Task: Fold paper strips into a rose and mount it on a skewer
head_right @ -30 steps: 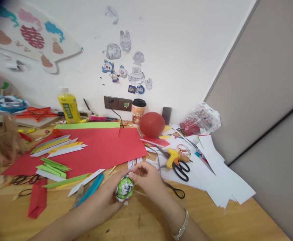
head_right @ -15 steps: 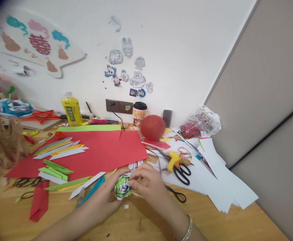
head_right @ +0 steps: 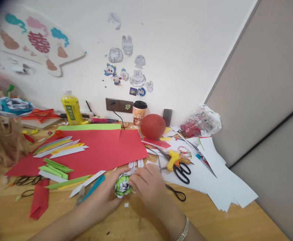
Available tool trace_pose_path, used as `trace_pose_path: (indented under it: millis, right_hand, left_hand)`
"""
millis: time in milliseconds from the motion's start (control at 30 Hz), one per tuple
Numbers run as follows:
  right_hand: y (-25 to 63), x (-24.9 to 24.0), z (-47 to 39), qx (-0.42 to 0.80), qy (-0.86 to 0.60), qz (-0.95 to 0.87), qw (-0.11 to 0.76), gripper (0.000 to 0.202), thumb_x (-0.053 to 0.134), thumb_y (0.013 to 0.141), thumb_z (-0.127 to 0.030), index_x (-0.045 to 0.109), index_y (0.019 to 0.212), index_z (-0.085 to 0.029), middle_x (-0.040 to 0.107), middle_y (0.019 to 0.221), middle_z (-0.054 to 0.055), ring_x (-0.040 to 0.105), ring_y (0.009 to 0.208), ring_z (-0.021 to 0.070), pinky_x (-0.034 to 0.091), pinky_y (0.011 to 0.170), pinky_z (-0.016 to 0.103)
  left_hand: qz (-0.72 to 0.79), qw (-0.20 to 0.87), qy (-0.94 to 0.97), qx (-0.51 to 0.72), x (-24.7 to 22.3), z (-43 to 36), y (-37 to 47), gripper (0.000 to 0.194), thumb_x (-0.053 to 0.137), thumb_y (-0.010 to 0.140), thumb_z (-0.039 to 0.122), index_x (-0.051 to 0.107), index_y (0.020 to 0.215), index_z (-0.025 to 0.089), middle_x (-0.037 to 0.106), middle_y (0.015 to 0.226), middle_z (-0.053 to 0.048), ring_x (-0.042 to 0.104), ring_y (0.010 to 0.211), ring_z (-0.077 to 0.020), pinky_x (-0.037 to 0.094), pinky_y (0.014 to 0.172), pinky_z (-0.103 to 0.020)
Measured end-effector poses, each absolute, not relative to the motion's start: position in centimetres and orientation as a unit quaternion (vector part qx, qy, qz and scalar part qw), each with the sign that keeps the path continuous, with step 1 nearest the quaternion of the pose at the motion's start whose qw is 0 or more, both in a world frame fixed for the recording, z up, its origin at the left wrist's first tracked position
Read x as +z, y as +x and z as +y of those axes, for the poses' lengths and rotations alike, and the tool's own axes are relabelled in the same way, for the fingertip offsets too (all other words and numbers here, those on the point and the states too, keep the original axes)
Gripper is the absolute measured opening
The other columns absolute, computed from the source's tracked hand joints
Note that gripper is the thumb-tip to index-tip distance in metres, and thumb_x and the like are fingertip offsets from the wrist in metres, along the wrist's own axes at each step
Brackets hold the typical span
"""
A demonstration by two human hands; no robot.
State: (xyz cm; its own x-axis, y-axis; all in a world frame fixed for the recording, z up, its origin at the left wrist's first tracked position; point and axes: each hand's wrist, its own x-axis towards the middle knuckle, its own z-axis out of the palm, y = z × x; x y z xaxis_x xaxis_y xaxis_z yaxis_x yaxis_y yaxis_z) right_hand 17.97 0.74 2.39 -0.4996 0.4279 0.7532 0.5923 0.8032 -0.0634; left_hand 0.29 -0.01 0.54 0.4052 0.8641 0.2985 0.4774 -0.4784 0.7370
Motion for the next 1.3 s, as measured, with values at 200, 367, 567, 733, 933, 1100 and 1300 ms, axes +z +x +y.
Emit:
trace_pose_path:
  millis: [200,367,567,733,933,1100,1300]
  right_hand:
    - [18.5,2.7,0.7,-0.183,-0.263,-0.893,0.317,0.022,0.040,0.093,-0.017,0.061,0.087,-0.016,0.064,0.075,0.005,0.049,0.067,0.0167,0.039,0.067,0.033]
    - [18.7,2.8,1.1,-0.165,-0.249,-0.904,0.307,0.021,0.040,0.094,-0.019,0.061,0.088,-0.017,0.064,0.073,0.005,0.048,0.066,0.0169,0.039,0.064,0.032]
    - [18.3,2.4,1.1,-0.010,-0.296,-0.884,0.362,0.024,0.039,0.094,-0.020,0.058,0.081,-0.018,0.061,0.075,0.005,0.050,0.071,0.0170,0.042,0.065,0.030]
    - [17.5,2.2,0.9,0.183,-0.379,-0.806,0.416,0.019,0.046,0.088,-0.022,0.054,0.071,-0.019,0.055,0.071,0.001,0.051,0.070,0.0150,0.043,0.064,0.027]
    - [17.0,1.8,0.7,0.202,-0.394,-0.785,0.434,0.017,0.050,0.086,-0.024,0.056,0.071,-0.019,0.055,0.072,0.001,0.052,0.072,0.0157,0.041,0.066,0.027]
    - [17.3,1.4,0.8,0.160,-0.396,-0.776,0.465,0.017,0.053,0.087,-0.030,0.058,0.074,-0.019,0.057,0.072,0.001,0.052,0.069,0.0152,0.042,0.062,0.027]
    - [17.8,1.6,0.7,-0.108,-0.322,-0.841,0.421,0.016,0.048,0.091,-0.022,0.060,0.080,-0.018,0.061,0.071,0.004,0.047,0.067,0.0170,0.037,0.065,0.032]
  left_hand:
    - [0.419,0.281,0.793,0.342,0.6,0.1,0.3,0.052,0.050,0.073,0.007,0.043,0.121,0.023,0.055,0.123,-0.008,0.050,0.114,-0.0227,0.040,0.097,-0.038]
    - [0.417,0.300,0.790,0.334,0.5,0.1,0.3,0.059,0.051,0.069,0.005,0.040,0.123,0.023,0.051,0.129,-0.010,0.046,0.120,-0.0238,0.038,0.100,-0.040]
    - [0.405,0.322,0.787,0.336,0.2,0.2,0.2,0.060,0.052,0.068,0.005,0.040,0.124,0.024,0.052,0.128,-0.008,0.047,0.119,-0.0232,0.039,0.099,-0.039]
    - [0.399,0.325,0.784,0.348,-0.3,0.1,0.2,0.062,0.053,0.069,0.006,0.039,0.126,0.024,0.051,0.129,-0.009,0.045,0.121,-0.0240,0.038,0.100,-0.039]
    - [0.402,0.328,0.784,0.341,0.0,0.1,0.3,0.061,0.052,0.069,0.005,0.039,0.126,0.022,0.051,0.129,-0.009,0.045,0.121,-0.0234,0.038,0.100,-0.038]
    - [0.405,0.335,0.780,0.339,0.1,0.1,0.4,0.065,0.052,0.066,0.004,0.040,0.126,0.024,0.051,0.129,-0.008,0.046,0.121,-0.0244,0.039,0.099,-0.039]
    - [0.415,0.328,0.769,0.358,-0.1,0.1,0.5,0.062,0.051,0.066,0.004,0.041,0.124,0.024,0.053,0.127,-0.008,0.047,0.120,-0.0241,0.038,0.100,-0.040]
